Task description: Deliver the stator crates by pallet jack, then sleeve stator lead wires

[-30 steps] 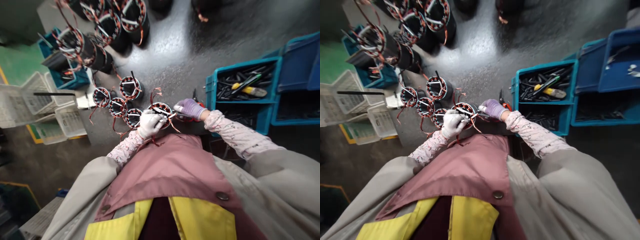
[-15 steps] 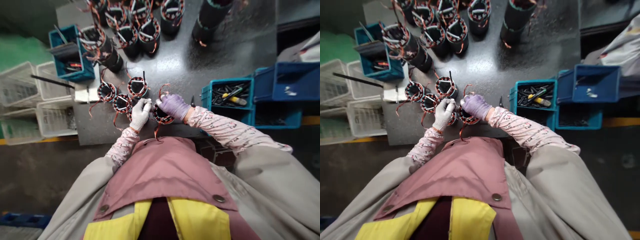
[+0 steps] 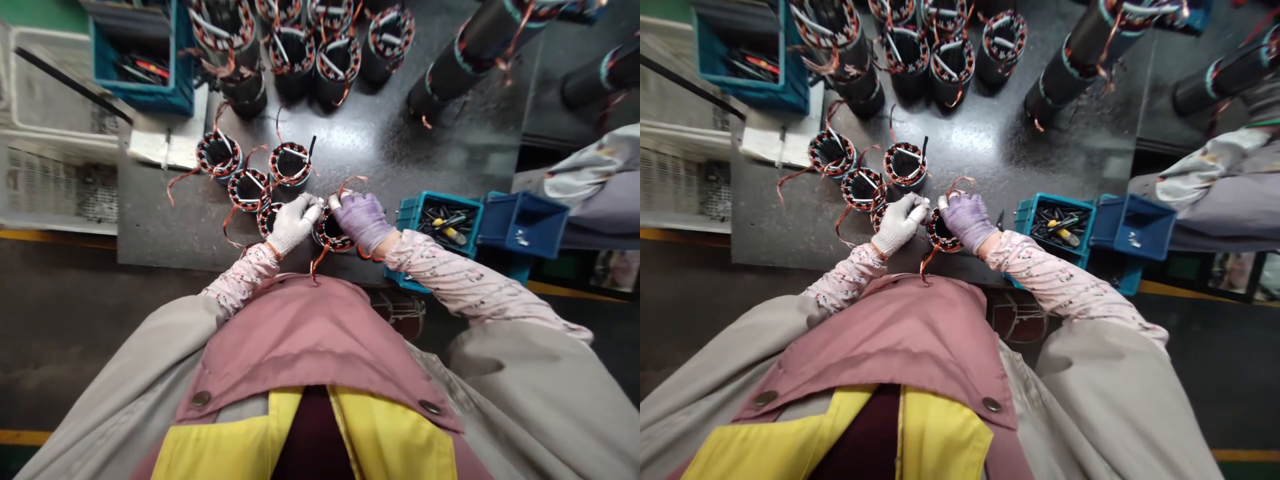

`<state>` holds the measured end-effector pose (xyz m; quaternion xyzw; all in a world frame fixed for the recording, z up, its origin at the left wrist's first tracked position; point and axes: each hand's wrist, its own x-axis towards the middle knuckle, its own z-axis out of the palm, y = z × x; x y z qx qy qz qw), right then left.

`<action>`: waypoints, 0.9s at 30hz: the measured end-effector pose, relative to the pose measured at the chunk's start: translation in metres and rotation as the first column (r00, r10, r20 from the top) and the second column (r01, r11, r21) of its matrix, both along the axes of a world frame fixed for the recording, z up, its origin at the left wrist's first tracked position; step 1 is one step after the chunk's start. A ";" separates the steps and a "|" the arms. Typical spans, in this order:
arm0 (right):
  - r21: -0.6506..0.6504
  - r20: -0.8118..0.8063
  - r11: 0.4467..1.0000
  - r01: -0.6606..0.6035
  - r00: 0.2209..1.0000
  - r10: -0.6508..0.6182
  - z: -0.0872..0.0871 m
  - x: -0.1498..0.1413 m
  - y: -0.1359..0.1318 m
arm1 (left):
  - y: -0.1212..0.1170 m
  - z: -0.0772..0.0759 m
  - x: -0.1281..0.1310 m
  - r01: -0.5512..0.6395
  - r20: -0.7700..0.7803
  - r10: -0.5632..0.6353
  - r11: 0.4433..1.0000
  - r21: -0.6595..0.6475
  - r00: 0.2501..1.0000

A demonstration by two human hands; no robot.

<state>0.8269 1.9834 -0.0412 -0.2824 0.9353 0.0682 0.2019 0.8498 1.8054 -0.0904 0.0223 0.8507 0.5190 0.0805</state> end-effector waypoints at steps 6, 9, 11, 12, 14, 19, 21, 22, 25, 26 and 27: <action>-0.290 0.080 0.935 0.204 0.979 -0.189 -0.028 -0.019 0.005 | -0.007 -0.002 0.010 -0.012 0.015 0.013 0.999 -0.035 1.000; -0.533 0.183 0.687 0.494 0.860 -0.477 -0.030 -0.033 0.014 | -0.009 0.003 0.008 0.010 -0.030 -0.014 0.990 -0.142 0.999; -0.646 0.281 0.517 0.561 0.805 -0.522 -0.020 -0.032 0.022 | -0.006 0.012 0.000 0.076 -0.095 -0.107 0.956 -0.283 0.990; -0.693 0.303 0.463 0.553 0.806 -0.509 -0.013 -0.027 0.028 | -0.004 0.016 -0.006 0.122 -0.127 -0.176 0.928 -0.352 0.976; -0.758 0.276 0.427 0.493 0.835 -0.475 -0.001 -0.008 0.042 | 0.003 0.026 -0.020 0.225 -0.160 -0.329 0.861 -0.456 0.931; -0.609 0.023 0.737 0.295 0.935 -0.355 -0.006 0.050 0.063 | 0.017 0.035 -0.036 0.587 -0.013 -0.678 0.646 -0.487 0.735; -0.548 -0.020 0.815 0.186 0.972 -0.236 -0.017 0.059 0.062 | 0.022 0.032 -0.035 0.704 0.070 -0.765 0.547 -0.452 0.640; -0.541 -0.032 0.830 0.137 0.982 -0.184 -0.022 0.060 0.061 | 0.025 0.030 -0.035 0.737 0.121 -0.784 0.503 -0.451 0.609; -0.579 -0.035 0.812 0.069 0.993 -0.109 -0.033 0.057 0.057 | 0.039 0.026 -0.038 0.799 0.289 -0.793 0.366 -0.478 0.536; -0.591 -0.029 0.804 0.065 0.994 -0.102 -0.035 0.056 0.057 | 0.044 0.026 -0.041 0.817 0.327 -0.796 0.329 -0.473 0.510; -0.597 -0.023 0.800 0.060 0.996 -0.092 -0.036 0.056 0.057 | 0.047 0.027 -0.044 0.835 0.351 -0.802 0.304 -0.458 0.484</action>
